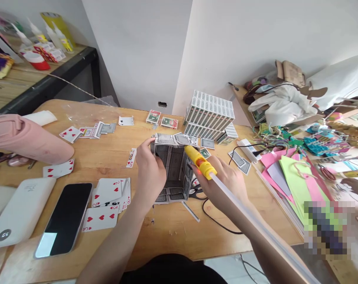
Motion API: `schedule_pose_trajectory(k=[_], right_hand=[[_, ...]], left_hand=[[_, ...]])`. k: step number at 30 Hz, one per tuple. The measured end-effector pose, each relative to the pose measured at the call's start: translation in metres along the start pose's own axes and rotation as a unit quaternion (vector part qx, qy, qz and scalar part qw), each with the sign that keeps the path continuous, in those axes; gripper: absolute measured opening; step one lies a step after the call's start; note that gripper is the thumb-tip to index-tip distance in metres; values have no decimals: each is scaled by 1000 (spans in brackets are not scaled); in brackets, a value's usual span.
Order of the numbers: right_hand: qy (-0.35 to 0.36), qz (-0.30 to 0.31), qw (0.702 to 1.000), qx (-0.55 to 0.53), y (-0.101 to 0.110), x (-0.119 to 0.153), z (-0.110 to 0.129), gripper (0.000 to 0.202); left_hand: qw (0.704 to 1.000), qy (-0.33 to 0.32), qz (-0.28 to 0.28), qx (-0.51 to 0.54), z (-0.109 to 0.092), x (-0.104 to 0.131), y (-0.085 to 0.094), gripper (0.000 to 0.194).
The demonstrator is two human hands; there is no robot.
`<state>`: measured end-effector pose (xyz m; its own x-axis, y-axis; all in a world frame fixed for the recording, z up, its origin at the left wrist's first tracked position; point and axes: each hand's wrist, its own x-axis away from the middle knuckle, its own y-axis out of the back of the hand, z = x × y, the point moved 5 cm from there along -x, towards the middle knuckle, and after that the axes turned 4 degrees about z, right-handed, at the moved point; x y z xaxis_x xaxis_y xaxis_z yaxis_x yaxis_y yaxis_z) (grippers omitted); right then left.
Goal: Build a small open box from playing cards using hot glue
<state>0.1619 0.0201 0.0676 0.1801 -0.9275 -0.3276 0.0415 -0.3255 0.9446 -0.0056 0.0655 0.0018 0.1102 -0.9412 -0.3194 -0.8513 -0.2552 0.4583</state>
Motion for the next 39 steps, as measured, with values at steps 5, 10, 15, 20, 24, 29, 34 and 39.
schedule_pose_trajectory(k=[5, 10, 15, 20, 24, 29, 34, 39], right_hand=[[124, 95, 986, 53, 9, -19, -11, 17], [257, 165, 946, 110, 27, -38, -17, 10], [352, 180, 901, 180, 36, -44, -14, 17], [387, 155, 885, 207, 37, -46, -19, 15], [374, 141, 901, 171, 38, -42, -36, 15], [199, 55, 978, 20, 23, -22, -84, 14], [-41, 103, 994, 23, -68, 23, -143, 22], [-99, 240, 966, 0, -156, 68, -166, 31]], left_hand=[[1000, -7, 7, -25, 0, -2, -2, 52], [998, -23, 15, -54, -3, -4, -4, 50], [996, -25, 27, -80, -6, -6, -8, 53], [995, -14, 35, -89, -3, -12, -14, 54], [993, 19, 62, -99, 4, -19, -13, 52], [981, 66, 131, -124, 19, -29, -9, 56], [960, 102, 194, -175, 40, -42, -10, 52], [917, 133, 274, -258, 57, -52, -20, 39]])
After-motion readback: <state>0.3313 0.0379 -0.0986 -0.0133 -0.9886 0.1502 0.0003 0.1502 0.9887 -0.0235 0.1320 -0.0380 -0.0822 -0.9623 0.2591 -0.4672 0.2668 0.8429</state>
